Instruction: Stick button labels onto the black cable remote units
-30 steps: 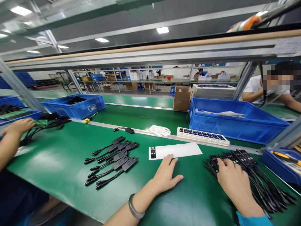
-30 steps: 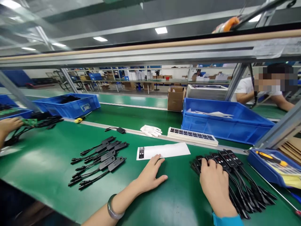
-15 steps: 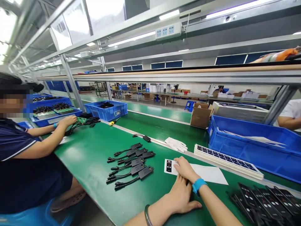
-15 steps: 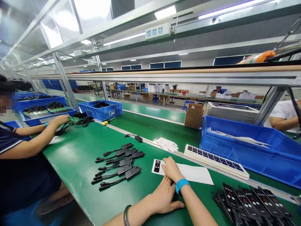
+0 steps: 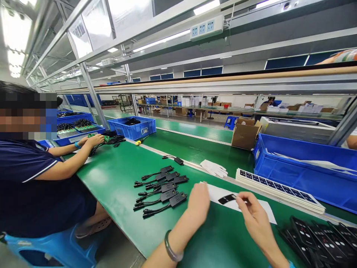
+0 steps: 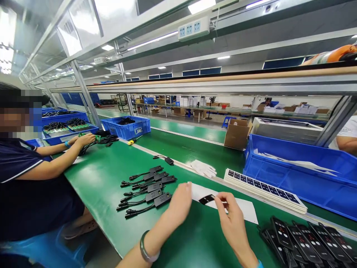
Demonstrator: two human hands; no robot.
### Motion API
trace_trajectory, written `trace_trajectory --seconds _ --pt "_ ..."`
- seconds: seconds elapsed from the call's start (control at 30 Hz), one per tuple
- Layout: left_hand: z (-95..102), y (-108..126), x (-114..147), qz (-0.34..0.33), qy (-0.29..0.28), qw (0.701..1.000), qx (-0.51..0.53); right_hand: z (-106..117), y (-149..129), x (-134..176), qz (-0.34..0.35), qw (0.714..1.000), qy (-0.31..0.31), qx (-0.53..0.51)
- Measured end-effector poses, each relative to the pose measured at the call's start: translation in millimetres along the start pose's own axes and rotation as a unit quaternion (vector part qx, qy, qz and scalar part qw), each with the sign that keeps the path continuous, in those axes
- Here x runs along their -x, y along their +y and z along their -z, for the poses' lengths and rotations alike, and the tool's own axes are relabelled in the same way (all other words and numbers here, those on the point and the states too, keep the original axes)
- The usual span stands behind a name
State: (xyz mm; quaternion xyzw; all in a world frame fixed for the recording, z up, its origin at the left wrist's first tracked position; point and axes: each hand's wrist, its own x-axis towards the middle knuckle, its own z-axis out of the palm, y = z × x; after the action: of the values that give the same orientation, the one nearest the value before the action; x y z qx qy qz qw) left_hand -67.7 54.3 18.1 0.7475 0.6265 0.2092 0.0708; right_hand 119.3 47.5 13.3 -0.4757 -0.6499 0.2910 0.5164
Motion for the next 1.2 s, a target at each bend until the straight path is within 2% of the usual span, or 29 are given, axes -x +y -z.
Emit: trace_trajectory --seconds 0.07,0.13,0.2,0.3,0.37,0.4,0.47,0.5,0.53,0.6,0.7,0.77,0.83,0.93,1.03,1.2 --pt "24.8 -18 3 0.101 0.009 0.990 -0.094 19 12 17 -0.039 0.999 0.029 0.006" --pt "41.5 -33 10 0.147 -0.011 0.976 -0.158 30 26 30 -0.071 0.996 0.049 0.003" --pt "49.8 -41 16 0.155 -0.031 0.968 -0.193 34 38 40 -0.106 0.993 0.060 -0.011" --pt "52.5 -35 20 0.135 -0.046 0.968 -0.205 32 46 47 -0.126 0.989 0.062 -0.051" --pt "50.3 -21 19 0.111 -0.038 0.978 -0.173 30 46 50 -0.120 0.987 0.063 -0.085" --pt "47.7 -13 18 0.092 -0.024 0.988 -0.125 30 45 50 -0.117 0.986 0.065 -0.102" --pt "37.9 5 14 0.055 -0.009 0.997 0.049 30 42 52 -0.112 0.982 0.071 -0.133" --pt "30.2 14 12 0.047 -0.019 0.986 0.160 31 40 52 -0.111 0.980 0.074 -0.148" --pt "20.7 22 11 0.051 -0.045 0.961 0.269 32 39 52 -0.111 0.978 0.077 -0.160" --pt "-2.2 35 10 0.087 -0.119 0.883 0.445 34 37 52 -0.113 0.975 0.080 -0.174" --pt "-34.0 47 17 0.148 -0.186 0.766 0.598 36 34 52 -0.115 0.975 0.079 -0.171" --pt "-45.1 51 25 0.169 -0.221 0.719 0.637 38 30 53 -0.116 0.978 0.074 -0.158" --pt "-46.4 53 33 0.168 -0.264 0.700 0.642 39 25 55 -0.119 0.980 0.064 -0.144" --pt "-38.5 55 41 0.147 -0.317 0.682 0.643 39 19 56 -0.132 0.982 0.043 -0.128" --pt "-31.5 57 44 0.144 -0.347 0.663 0.647 37 17 56 -0.140 0.983 0.024 -0.118" --pt "-30.6 58 46 0.141 -0.375 0.644 0.652 33 16 57 -0.166 0.979 -0.001 -0.119"
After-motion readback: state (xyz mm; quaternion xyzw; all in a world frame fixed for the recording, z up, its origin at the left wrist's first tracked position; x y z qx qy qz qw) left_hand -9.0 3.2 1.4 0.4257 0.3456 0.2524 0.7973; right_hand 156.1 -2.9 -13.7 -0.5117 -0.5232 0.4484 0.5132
